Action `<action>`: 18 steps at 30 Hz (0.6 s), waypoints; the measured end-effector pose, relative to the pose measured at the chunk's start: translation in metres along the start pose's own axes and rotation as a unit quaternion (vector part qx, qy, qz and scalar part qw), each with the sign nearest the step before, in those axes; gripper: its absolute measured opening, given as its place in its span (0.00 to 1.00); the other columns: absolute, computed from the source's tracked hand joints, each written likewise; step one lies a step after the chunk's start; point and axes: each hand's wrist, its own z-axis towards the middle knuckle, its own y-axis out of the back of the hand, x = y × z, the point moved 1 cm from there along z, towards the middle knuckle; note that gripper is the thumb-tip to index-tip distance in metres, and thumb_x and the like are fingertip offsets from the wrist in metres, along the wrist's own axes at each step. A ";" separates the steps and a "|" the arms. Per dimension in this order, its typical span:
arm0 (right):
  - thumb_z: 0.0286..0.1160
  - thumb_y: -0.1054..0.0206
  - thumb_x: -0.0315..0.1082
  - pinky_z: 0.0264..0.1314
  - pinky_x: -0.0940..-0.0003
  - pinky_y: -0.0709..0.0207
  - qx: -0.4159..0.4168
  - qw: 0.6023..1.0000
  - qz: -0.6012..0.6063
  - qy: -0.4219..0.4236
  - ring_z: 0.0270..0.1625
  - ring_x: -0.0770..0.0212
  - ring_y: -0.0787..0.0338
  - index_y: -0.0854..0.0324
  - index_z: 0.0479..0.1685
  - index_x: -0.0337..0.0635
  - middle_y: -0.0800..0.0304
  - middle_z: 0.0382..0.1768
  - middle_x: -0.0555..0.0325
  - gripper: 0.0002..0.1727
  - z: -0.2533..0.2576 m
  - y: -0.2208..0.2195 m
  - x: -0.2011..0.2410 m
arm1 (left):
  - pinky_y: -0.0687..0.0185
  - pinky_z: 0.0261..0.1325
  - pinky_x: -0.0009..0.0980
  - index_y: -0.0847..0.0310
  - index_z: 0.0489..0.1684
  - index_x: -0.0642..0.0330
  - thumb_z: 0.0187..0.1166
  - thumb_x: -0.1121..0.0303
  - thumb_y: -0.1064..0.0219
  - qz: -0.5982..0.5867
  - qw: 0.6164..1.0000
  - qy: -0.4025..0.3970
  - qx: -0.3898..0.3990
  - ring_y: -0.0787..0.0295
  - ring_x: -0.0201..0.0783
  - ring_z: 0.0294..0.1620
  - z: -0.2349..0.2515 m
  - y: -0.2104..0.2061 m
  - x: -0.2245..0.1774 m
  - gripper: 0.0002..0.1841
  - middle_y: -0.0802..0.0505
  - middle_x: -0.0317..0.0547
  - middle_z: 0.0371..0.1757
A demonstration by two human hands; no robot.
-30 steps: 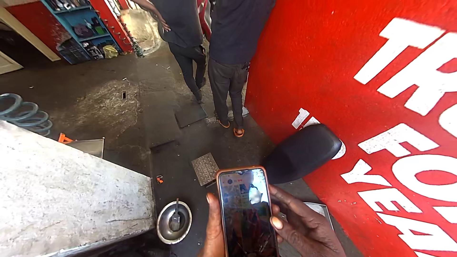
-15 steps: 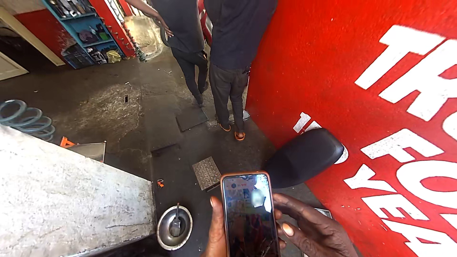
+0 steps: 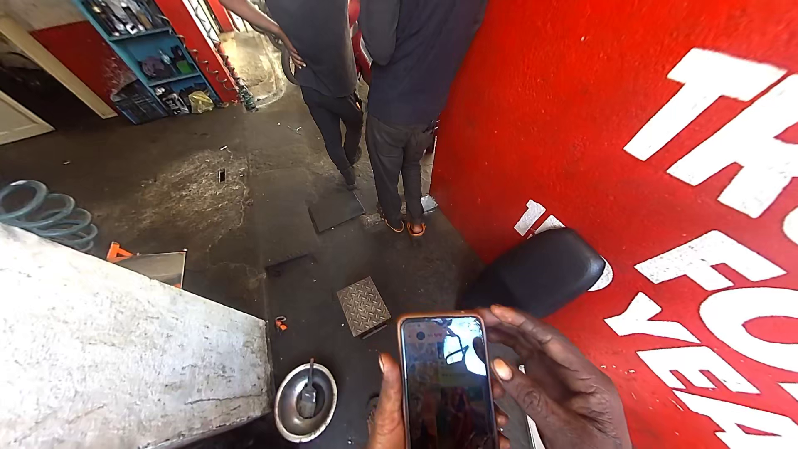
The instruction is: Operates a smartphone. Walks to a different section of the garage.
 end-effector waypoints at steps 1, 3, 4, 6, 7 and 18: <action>0.79 0.30 0.36 0.75 0.64 0.20 -0.005 1.000 -0.011 0.003 0.69 0.61 0.13 0.19 0.73 0.51 0.11 0.67 0.60 0.22 0.004 -0.001 0.000 | 0.18 0.71 0.49 0.14 0.69 0.51 0.69 0.28 0.38 0.003 1.000 0.000 -0.001 0.11 0.50 0.66 0.000 -0.002 0.000 0.40 0.09 0.52 0.65; 0.79 0.30 0.37 0.72 0.65 0.17 -0.010 0.999 -0.028 0.012 0.66 0.62 0.11 0.16 0.69 0.50 0.10 0.64 0.59 0.20 0.010 -0.004 -0.002 | 0.18 0.71 0.50 0.14 0.69 0.50 0.70 0.29 0.38 0.007 1.000 0.000 -0.011 0.11 0.50 0.66 -0.001 -0.006 0.001 0.39 0.08 0.53 0.64; 0.78 0.30 0.36 0.70 0.67 0.16 -0.012 0.999 -0.029 0.016 0.64 0.62 0.11 0.14 0.66 0.49 0.09 0.62 0.59 0.17 0.013 -0.005 -0.004 | 0.18 0.71 0.50 0.14 0.69 0.50 0.70 0.29 0.38 0.014 1.000 -0.003 -0.011 0.11 0.50 0.66 -0.001 -0.005 0.001 0.38 0.08 0.52 0.64; 0.77 0.29 0.35 0.68 0.70 0.16 -0.012 0.999 -0.031 0.023 0.63 0.64 0.10 0.12 0.60 0.50 0.08 0.59 0.61 0.14 0.016 -0.007 -0.006 | 0.18 0.71 0.50 0.15 0.70 0.49 0.71 0.29 0.39 0.021 1.000 -0.006 -0.004 0.11 0.50 0.66 -0.001 0.000 0.002 0.39 0.08 0.52 0.65; 0.76 0.29 0.35 0.65 0.72 0.15 -0.014 0.999 -0.031 0.026 0.61 0.65 0.10 0.11 0.59 0.50 0.08 0.57 0.61 0.14 0.017 -0.009 -0.006 | 0.18 0.71 0.50 0.16 0.71 0.50 0.71 0.28 0.39 0.019 1.000 -0.003 0.001 0.11 0.50 0.66 -0.001 0.004 0.003 0.39 0.09 0.52 0.65; 0.77 0.31 0.34 0.63 0.72 0.15 -0.031 0.999 -0.024 0.005 0.57 0.66 0.09 0.10 0.55 0.48 0.07 0.54 0.61 0.11 0.013 -0.015 -0.008 | 0.17 0.70 0.52 0.14 0.69 0.50 0.71 0.29 0.39 0.009 1.000 -0.006 -0.021 0.10 0.52 0.66 -0.007 0.000 0.002 0.38 0.08 0.54 0.64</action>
